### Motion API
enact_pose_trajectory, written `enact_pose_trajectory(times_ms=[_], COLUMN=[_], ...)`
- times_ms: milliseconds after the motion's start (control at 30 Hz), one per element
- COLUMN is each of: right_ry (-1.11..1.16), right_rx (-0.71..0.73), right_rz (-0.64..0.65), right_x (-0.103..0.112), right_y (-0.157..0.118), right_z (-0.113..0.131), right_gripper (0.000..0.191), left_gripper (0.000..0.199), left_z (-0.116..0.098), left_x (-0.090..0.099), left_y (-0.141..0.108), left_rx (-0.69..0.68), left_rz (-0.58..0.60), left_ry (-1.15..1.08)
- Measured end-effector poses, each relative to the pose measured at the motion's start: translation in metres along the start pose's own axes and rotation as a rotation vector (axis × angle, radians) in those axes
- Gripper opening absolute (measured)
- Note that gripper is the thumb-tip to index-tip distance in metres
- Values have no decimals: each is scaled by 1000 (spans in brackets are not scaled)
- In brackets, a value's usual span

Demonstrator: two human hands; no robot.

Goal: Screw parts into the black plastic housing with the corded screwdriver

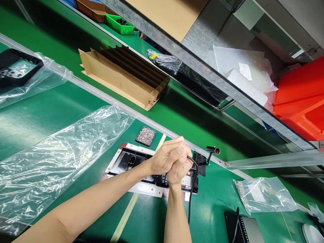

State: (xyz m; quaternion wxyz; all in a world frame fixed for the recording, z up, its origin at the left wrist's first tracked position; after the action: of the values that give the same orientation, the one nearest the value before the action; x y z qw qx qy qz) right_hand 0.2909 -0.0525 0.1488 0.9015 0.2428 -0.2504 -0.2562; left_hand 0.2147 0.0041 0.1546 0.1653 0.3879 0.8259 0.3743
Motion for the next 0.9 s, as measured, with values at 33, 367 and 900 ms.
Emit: enact_pose_trajectory(times_ms=[33,367,900], right_ry=[-1,18,15], right_rx=[2,43,0], right_rz=[1,18,29], right_x=[0,-1,-1], right_y=[0,1,2], right_z=[0,4,2], right_gripper=[70,68,71], left_gripper=[65,70,71], left_z=[0,-1,-3], left_x=[0,0,-1], left_y=[0,-1,0], left_rx=[3,32,45], left_rz=[0,1,3], left_ry=[1,1,1])
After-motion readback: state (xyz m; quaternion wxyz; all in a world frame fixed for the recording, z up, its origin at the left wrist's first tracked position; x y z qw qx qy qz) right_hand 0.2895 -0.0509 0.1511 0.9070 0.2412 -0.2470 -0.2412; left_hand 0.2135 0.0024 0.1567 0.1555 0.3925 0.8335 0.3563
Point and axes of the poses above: each hand's wrist, its own y-axis towards the middle knuckle, its own x-axis out of the back of the hand, z = x × y, the point moved 6 cm from there along y, towards the middle knuckle, and after that the axes turned 12 degrees about z, right-handed, at the moved point
